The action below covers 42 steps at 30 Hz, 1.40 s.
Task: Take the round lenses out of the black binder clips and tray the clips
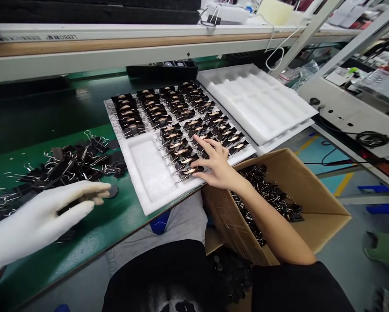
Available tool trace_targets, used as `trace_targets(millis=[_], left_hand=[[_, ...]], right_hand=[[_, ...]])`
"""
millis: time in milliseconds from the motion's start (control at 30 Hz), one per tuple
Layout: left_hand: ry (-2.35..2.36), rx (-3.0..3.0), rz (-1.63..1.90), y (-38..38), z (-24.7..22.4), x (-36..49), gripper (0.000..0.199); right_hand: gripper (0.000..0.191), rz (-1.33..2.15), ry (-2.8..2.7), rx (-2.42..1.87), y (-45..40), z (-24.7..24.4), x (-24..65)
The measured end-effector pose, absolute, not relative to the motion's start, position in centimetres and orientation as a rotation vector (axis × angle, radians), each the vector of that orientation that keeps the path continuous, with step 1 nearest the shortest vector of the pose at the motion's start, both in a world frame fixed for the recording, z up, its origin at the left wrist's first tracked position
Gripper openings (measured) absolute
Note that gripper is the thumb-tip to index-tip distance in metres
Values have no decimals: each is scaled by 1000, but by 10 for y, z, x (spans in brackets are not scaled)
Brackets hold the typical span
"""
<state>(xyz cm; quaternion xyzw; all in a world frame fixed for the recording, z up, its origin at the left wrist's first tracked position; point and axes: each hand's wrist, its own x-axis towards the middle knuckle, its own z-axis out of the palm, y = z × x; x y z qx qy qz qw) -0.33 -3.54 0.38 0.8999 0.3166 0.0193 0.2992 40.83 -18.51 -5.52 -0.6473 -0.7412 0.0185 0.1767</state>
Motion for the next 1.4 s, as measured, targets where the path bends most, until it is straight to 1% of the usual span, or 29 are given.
trace_targets(millis=[367,567,900,1100,1300,1400], left_hand=[[833,2412,28,-35,3,-13,45],[826,2464,29,-33,0,-16,45],[843,2465,12,-33,-2,-17,42],[839,2436,-15,-36,9,-11,45],[819,2487,-28,-38,14,-9,44],[824,2524,-3,-36,9,-21,45]], right_hand=[[16,18,-2117,-1775,-182,-50,406],[16,118,-2096,-1860,-181,-51,408],[23,142,-2101,-1883,-184,-54,413],[23,70,-2136,-1798,-182,-52,413],[25,143,-2121,-1874,-184,-53,415],[34,125,-2124,-1793,-185,-42,413]])
